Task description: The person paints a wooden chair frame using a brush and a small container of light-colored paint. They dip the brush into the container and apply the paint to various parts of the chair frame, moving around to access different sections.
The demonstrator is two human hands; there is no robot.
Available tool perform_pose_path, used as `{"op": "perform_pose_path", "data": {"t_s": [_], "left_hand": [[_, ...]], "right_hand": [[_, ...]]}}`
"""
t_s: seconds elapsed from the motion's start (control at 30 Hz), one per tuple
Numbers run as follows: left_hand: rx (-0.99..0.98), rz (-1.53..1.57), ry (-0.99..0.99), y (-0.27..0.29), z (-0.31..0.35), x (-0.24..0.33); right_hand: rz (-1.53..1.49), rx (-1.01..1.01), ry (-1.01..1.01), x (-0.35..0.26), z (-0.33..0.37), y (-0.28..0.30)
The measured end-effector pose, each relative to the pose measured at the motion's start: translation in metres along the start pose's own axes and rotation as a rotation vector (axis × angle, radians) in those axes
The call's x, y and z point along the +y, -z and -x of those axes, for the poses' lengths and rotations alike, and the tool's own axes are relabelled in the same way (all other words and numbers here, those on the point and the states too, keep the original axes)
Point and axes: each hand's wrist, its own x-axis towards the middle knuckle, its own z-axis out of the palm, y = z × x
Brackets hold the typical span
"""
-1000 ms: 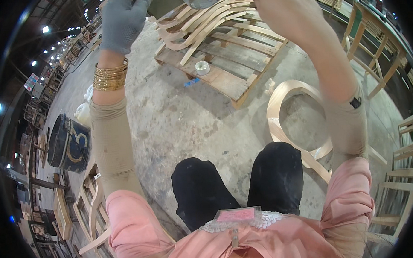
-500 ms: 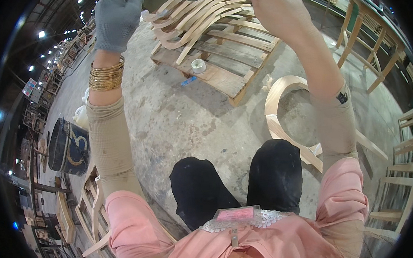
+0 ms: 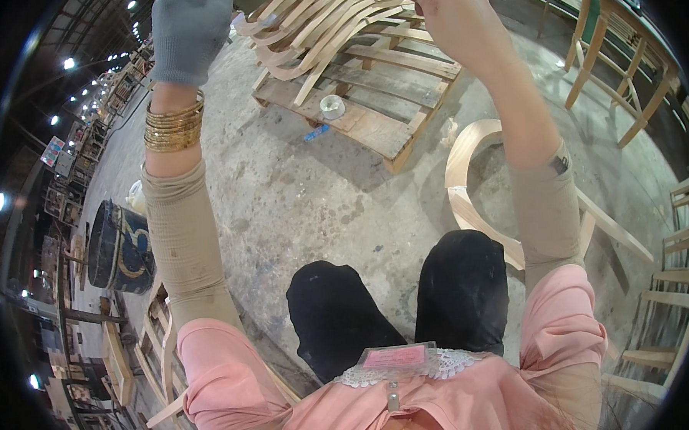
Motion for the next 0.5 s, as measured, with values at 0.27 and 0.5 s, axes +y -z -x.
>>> {"op": "perform_pose_path", "data": {"t_s": [0.27,0.5], "left_hand": [[0.097,0.009,-0.025,-0.011,0.01,-0.009],[0.018,0.004,0.015,-0.005,0.017,-0.045]], "right_hand": [[-0.57,-0.349,-0.176,0.037,-0.006,-0.007],[-0.913,-0.558,-0.355,0.051,0.007,-0.026]]}}
